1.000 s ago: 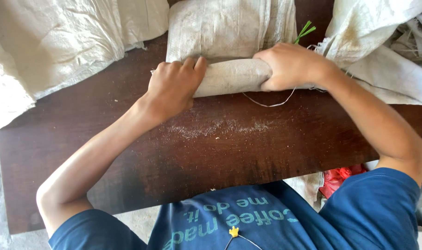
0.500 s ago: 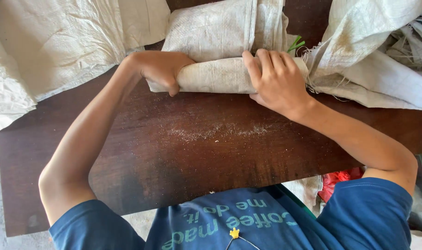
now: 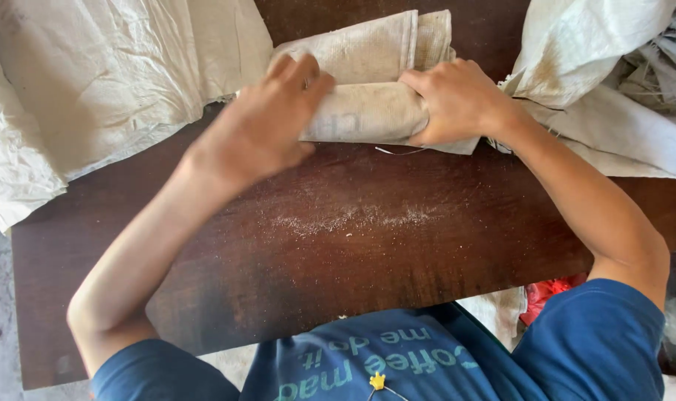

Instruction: The person folds several large white woven sacks on a wooden table. They smooth out each sack, fold it into a compact rectangular shape, and place the finished bundle into a larger sack to the right. The process is repeated for multiple sacks throughout the video.

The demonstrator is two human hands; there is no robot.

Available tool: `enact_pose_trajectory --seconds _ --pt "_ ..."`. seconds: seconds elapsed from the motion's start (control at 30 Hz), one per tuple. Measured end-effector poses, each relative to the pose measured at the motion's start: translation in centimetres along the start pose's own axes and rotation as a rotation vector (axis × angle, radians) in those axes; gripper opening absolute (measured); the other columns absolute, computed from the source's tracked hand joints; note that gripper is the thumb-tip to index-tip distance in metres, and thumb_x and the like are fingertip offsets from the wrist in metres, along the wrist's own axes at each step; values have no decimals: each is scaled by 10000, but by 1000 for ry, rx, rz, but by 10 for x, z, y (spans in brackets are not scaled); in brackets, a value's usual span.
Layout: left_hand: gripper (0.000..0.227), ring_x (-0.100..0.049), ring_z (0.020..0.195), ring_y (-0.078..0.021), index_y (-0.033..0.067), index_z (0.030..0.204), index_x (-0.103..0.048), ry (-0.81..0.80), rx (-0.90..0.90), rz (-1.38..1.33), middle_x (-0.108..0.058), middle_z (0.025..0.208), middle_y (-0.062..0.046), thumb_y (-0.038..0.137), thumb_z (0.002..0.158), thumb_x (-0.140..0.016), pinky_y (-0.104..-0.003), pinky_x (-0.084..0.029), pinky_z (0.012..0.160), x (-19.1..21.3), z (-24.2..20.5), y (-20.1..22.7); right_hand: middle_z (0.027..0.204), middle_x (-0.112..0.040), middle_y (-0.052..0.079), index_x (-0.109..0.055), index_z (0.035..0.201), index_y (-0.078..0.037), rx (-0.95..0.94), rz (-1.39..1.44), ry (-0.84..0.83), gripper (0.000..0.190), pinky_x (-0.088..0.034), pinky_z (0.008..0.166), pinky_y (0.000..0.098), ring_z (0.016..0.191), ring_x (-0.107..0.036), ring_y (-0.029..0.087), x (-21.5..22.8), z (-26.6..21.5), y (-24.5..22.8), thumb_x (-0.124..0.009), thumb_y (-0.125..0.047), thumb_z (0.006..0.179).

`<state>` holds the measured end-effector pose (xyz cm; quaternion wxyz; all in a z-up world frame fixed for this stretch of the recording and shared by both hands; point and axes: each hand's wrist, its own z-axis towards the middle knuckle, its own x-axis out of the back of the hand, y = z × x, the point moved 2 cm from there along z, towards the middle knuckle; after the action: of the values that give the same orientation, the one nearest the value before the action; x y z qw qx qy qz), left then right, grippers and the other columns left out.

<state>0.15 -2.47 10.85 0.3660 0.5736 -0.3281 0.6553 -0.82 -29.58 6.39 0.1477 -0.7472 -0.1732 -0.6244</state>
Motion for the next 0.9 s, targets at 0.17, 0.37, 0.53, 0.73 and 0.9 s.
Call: enact_pose_trajectory --seconds 0.17,0.37,0.53,0.73,0.9 --pt "765 -601 1192 -343 -6 1433 -498 400 70 585 -572 1329 -202 217 785 -839 -522 -518 1045 -52 2 20 915 -725 148 -546 1333 40 16 283 -145 922 -578 744 326 698 -712 229 -18 24 30 -942 -289 568" --pt "797 -640 1066 -324 -24 1359 -499 192 9 522 -628 1167 -176 121 667 -866 -464 -540 968 -53 22 -8 1051 -789 114 -624 1258 -3 20 704 -443 750 -621 838 400 898 -773 229 -24 42 42 -847 -177 562" --pt "836 -641 1033 -325 -52 1340 -503 102 -18 366 -630 1130 -189 94 612 -886 -441 -550 915 -38 26 -19 1167 -728 139 -539 1376 -76 -194 481 -381 899 -587 935 437 988 -741 271 18 18 3 -908 -303 589" --pt "898 -667 929 -293 -33 1364 -506 93 -17 173 -661 1089 -178 60 556 -886 -379 -589 798 -63 27 -53 1387 -501 271 -391 1456 -8 -70 84 212 1089 -444 1087 525 1289 -502 391 26 -24 -57 -908 -443 603" --pt "967 -670 809 -302 -84 1353 -464 -238 98 -71 -670 1045 -184 172 566 -965 -374 -605 724 -48 53 -66 1394 -505 271 -295 1544 -105 -121 -613 582 983 -426 1049 563 1259 -515 399 -9 -14 -61 -832 -216 728"
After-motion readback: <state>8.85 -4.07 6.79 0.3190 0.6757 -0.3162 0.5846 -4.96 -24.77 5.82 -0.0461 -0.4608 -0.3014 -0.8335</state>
